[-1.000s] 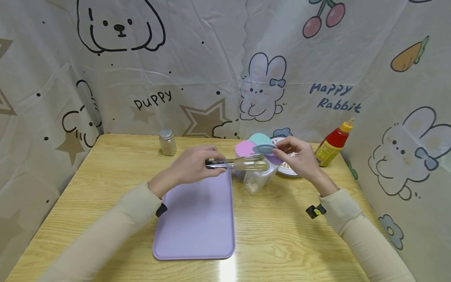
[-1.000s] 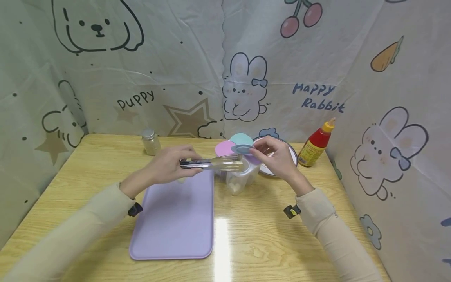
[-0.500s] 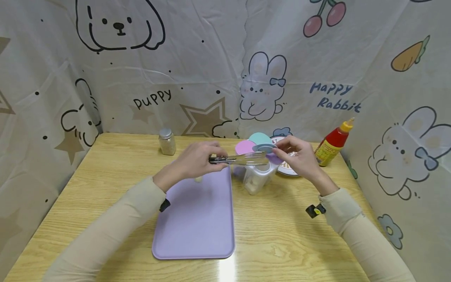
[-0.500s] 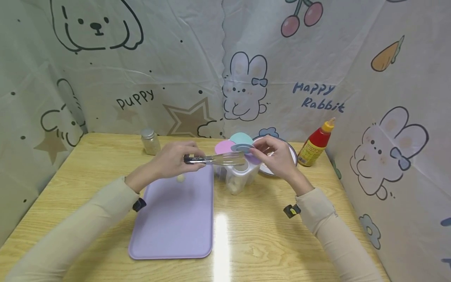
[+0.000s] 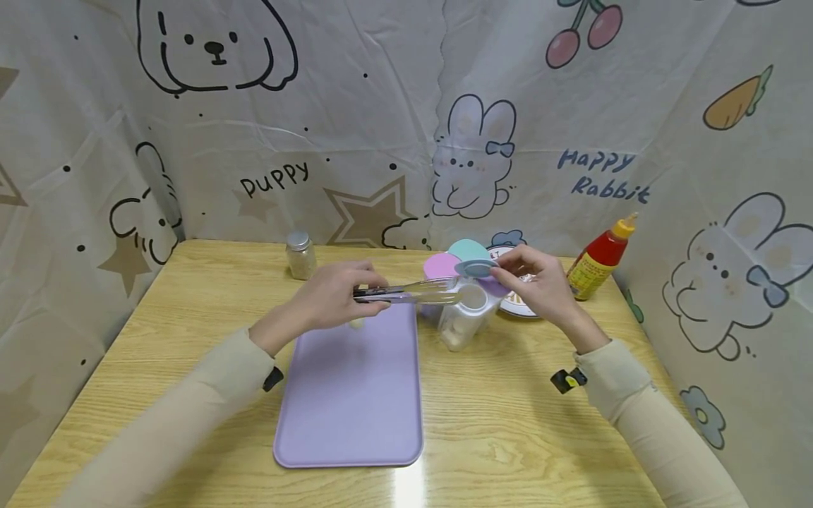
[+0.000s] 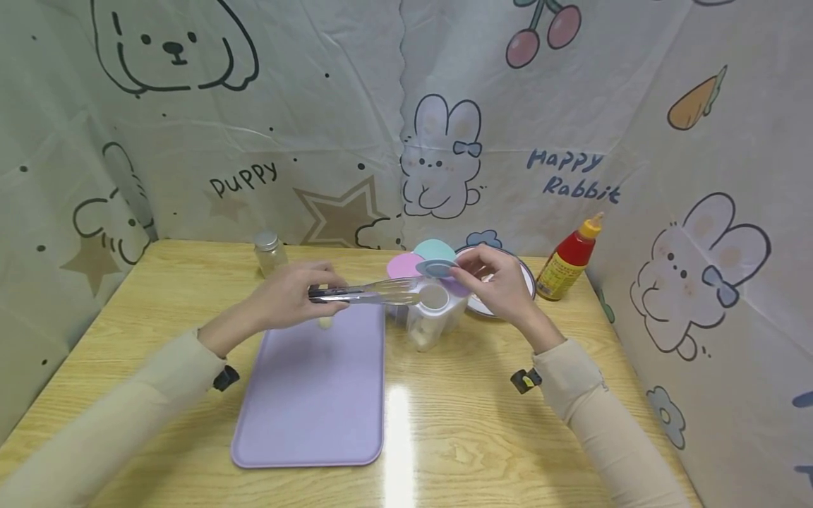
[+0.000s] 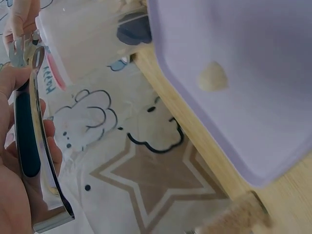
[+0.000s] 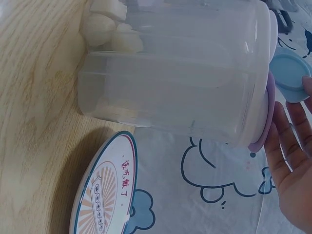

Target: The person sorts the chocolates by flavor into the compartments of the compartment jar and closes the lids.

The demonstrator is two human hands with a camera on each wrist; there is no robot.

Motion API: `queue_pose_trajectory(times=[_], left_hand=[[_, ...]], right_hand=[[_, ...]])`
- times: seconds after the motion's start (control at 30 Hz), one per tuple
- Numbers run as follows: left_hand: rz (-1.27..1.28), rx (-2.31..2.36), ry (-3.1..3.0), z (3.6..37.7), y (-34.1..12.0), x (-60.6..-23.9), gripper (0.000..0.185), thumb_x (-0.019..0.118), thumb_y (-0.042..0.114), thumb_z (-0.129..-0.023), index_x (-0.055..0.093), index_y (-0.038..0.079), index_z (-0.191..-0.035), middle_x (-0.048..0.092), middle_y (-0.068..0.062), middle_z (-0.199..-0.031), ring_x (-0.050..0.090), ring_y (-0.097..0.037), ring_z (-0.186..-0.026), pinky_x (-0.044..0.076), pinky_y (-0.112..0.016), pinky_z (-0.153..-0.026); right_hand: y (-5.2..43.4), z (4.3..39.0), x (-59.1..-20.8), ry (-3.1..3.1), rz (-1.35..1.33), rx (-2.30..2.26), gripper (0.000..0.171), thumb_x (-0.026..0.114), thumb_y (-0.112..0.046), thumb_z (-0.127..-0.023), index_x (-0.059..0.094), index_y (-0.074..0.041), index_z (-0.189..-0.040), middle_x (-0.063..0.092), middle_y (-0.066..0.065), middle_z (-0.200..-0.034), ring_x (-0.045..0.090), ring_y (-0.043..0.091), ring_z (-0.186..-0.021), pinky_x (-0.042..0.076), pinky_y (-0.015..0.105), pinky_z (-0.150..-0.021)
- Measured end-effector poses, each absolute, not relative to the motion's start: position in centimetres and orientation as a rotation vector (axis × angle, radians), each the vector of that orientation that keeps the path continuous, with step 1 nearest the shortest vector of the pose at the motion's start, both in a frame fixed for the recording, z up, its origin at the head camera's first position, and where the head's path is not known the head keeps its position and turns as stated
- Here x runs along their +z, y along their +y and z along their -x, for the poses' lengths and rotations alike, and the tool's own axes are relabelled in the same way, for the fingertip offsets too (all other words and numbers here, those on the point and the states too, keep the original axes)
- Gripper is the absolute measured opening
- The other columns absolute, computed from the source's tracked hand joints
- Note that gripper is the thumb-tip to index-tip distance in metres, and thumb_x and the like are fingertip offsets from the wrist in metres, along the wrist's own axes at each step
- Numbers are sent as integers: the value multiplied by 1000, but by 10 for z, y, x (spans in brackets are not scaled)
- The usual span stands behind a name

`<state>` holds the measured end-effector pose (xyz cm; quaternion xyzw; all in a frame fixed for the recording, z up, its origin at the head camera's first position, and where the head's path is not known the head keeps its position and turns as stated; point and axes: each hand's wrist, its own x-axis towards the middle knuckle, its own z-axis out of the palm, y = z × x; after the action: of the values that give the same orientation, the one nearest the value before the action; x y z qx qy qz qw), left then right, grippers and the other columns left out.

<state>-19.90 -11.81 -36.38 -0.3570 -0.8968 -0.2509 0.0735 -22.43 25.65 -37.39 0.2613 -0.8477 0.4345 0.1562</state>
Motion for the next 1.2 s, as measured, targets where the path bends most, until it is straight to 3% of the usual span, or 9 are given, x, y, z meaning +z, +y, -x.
queue_pose_trajectory(times=[0.43,0.77,1.2], left_hand=[[866,-649,-2812,190,-176,-380,25,85,32,-88,80,19,-109,68,5,-93,50,-8,-71,40,-26,-64],[760,-580,-2933,188,-212,-403,27,84,30,-87,81,15,-110,72,-3,-100,54,-13,-75,42,-30,-65],[710,-608,-3028,185,-228,-436,27,84,33,-88,80,16,-108,67,4,-89,51,-10,-71,40,-28,-63]], right_hand=[[255,222,-371,-2423,-758,1234,14,77,4,-90,75,-2,-103,73,7,-98,64,-1,-82,54,14,-75],[255,224,-373,-2440,-746,1229,13,78,2,-91,74,-1,-102,73,9,-97,64,0,-82,55,14,-74],[255,223,-372,-2442,-739,1226,13,78,2,-91,74,-1,-102,73,8,-98,64,-1,-82,55,14,-74]])
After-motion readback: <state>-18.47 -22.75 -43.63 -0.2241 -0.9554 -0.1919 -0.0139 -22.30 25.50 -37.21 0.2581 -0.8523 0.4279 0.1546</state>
